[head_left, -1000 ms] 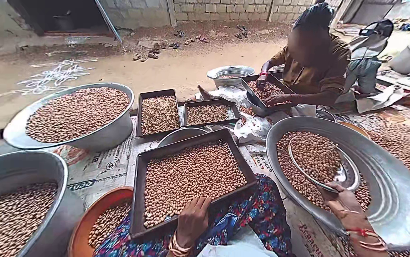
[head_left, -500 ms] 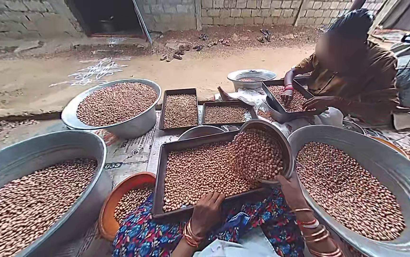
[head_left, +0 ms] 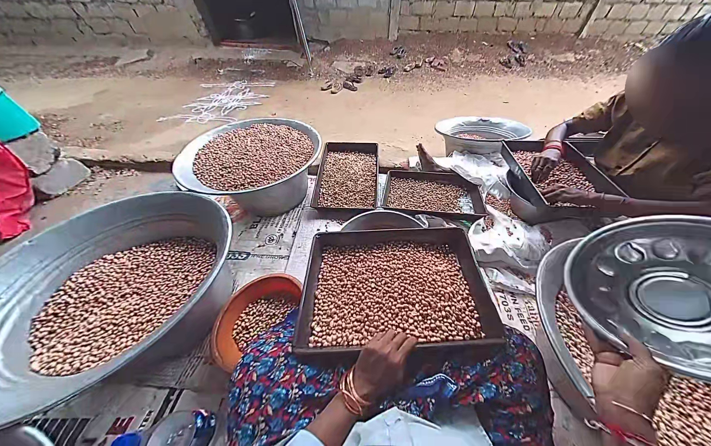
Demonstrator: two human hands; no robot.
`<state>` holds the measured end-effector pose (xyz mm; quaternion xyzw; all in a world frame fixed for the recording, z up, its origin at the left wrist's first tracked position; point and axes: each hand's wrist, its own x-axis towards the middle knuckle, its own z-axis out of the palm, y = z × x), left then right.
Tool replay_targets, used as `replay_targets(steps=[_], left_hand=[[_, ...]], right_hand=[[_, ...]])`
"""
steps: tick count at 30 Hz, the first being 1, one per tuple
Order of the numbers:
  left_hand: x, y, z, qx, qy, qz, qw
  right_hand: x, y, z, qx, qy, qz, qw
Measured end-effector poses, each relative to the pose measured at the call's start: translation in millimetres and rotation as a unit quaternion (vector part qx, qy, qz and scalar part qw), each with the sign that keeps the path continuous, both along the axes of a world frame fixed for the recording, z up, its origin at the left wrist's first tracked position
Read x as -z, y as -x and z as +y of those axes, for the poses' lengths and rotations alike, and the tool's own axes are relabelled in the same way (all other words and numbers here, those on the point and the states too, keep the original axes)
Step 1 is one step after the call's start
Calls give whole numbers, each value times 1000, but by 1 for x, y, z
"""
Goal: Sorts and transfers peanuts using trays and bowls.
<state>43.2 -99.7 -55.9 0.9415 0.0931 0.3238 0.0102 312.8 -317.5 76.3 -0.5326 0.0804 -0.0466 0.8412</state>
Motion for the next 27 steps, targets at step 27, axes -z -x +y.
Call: replay_targets(steps=[27], left_hand=[[-62,-124,121,-161,348,244,891]], right_hand=[[50,22,76,-372,593,-274,659]])
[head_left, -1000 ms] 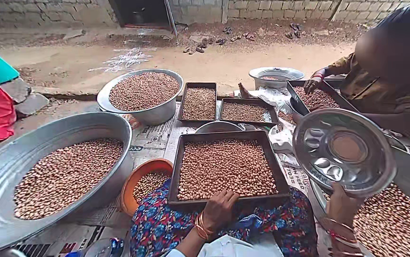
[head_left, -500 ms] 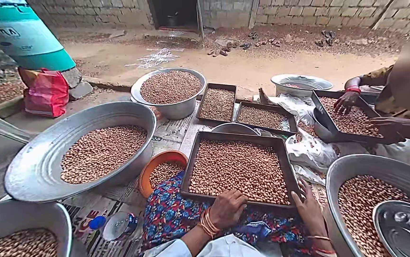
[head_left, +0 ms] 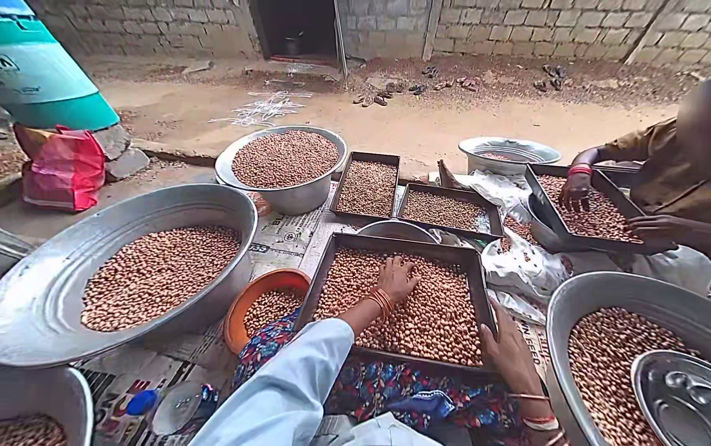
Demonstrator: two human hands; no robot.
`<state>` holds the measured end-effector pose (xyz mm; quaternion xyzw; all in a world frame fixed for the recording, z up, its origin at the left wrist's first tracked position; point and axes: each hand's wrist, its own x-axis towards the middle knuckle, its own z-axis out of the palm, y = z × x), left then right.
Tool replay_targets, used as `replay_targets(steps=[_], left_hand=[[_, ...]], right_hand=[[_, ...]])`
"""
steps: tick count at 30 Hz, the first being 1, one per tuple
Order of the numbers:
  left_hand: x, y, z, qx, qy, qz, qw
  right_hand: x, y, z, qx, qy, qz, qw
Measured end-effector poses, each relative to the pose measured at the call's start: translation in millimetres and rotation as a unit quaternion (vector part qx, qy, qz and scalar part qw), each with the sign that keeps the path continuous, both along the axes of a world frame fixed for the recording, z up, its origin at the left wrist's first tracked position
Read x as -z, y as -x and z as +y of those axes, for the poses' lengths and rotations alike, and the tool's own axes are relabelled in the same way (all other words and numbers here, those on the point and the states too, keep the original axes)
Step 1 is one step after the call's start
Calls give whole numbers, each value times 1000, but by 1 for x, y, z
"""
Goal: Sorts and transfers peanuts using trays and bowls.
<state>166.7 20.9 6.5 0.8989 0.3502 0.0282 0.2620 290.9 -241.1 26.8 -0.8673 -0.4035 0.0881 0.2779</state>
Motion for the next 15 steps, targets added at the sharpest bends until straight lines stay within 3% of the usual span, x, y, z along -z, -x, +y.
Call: replay_targets(steps=[2,4,8,11,15], left_hand=[[-2,-23,-33,16,7,15,1000],[-4,-24,-64,72,1,15,997],[-1,29,-92,200,-24,19,979],[-3,83,-69,198,-22,93,976],[-3,131,-9,87,-36,181,979]], right_hand=[[-15,-8,22,-64,-35,-14,997],[-25,-23,51,-110,-7,10,994],[-13,-54,117,-119,109,4,987],[2,-39,158,-144,194,-32,970],[16,25,167,-287,248,-74,922]])
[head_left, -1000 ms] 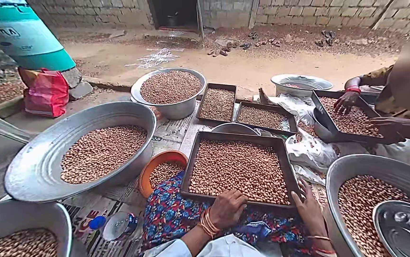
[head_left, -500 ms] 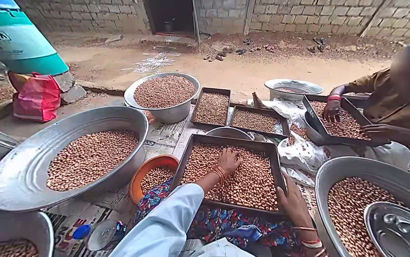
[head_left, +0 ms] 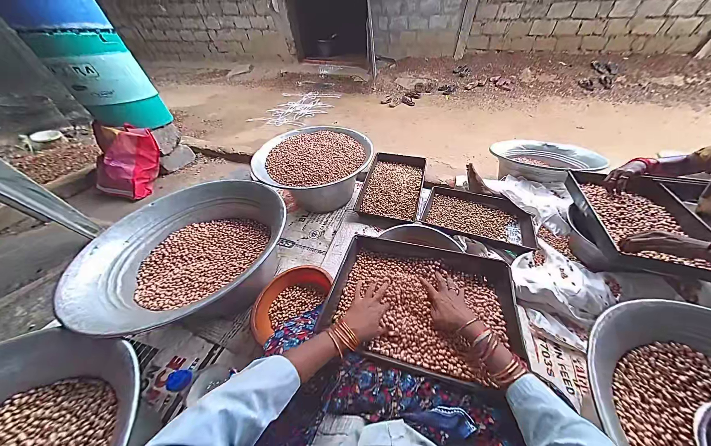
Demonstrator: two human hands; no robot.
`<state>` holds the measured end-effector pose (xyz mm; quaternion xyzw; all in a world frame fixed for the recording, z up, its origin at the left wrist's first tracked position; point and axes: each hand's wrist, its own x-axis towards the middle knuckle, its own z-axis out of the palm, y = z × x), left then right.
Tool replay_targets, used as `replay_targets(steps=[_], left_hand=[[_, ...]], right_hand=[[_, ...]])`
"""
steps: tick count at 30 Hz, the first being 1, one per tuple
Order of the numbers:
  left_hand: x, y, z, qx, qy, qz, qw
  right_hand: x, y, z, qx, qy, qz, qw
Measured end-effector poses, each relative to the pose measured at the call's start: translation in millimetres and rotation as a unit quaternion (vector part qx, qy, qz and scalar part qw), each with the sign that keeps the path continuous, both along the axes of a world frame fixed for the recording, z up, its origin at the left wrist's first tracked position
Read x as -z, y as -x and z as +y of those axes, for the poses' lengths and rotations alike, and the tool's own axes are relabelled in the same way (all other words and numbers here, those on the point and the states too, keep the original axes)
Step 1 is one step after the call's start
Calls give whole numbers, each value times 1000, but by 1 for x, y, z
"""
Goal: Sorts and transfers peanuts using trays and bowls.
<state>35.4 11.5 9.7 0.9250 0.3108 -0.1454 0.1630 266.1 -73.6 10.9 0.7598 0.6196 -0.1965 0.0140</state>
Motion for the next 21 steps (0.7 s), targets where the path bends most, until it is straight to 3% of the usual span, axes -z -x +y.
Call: replay_targets(steps=[4,7,12,15,17,21], left_hand=[[7,-9,45,-113,0,2,994],[5,-57,36,-140,33,-6,990],[4,-122,-30,-81,116,-98,985],[3,-117,-72,39,142,-115,983],[5,-96,-75,92,121,-119,981],[-12,-37,-42,20,94,-35,995]], right_hand=[[-6,41,-33,-147,65,40,986],[-20,34,-67,-182,35,78,980],[-33,-28,-77,24,-110,60,992],[-20,-66,-52,126,-97,31,987],[-13,-69,-32,134,-30,-1,991],[-13,-20,-19,50,67,-51,995]])
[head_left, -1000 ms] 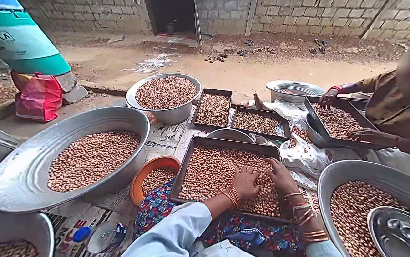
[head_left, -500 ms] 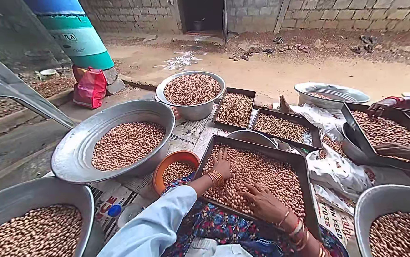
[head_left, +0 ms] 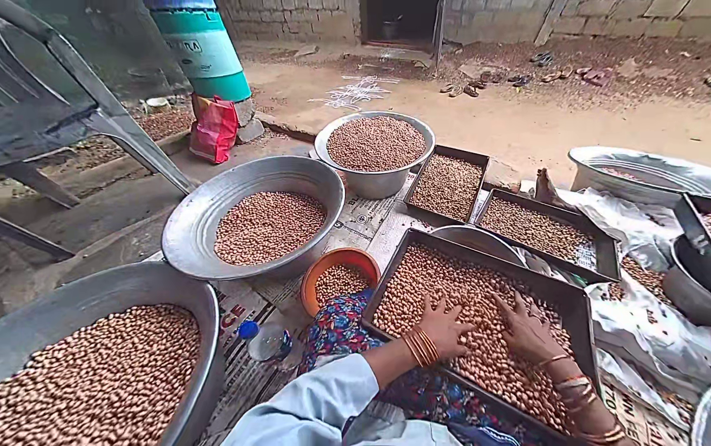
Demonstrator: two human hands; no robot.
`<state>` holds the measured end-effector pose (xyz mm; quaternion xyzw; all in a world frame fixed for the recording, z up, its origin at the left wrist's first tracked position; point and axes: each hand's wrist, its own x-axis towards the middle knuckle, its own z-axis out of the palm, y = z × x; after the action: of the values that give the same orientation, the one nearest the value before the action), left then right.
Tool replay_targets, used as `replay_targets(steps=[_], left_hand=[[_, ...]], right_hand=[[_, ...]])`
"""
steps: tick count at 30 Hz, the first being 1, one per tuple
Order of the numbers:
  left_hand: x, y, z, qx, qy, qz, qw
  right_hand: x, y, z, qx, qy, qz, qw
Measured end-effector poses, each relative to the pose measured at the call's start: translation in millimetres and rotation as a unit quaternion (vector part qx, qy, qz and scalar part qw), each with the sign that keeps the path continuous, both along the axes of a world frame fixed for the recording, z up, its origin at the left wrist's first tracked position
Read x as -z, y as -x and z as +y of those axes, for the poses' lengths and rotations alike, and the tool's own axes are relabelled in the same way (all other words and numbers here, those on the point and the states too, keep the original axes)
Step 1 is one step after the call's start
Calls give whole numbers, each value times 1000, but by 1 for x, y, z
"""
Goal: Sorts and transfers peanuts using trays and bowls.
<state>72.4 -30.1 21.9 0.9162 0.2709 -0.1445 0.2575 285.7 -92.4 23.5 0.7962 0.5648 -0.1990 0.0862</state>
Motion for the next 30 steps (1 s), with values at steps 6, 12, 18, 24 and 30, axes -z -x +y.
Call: replay_targets(steps=[6,12,18,24,30], left_hand=[[-24,136,46,-330,-60,-260,905],[73,244,81,-764,153,-383,496],[81,243,97,-759,322,-445,349],[82,206,153,-705,377,-480,362],[73,171,187,-663,388,-427,477]], right_hand=[[9,31,-15,-81,14,3,997],[7,31,-17,-82,2,6,997],[8,34,-18,-71,-1,2,997],[14,38,-18,-57,-16,-5,998],[15,39,-16,-45,-3,-24,999]])
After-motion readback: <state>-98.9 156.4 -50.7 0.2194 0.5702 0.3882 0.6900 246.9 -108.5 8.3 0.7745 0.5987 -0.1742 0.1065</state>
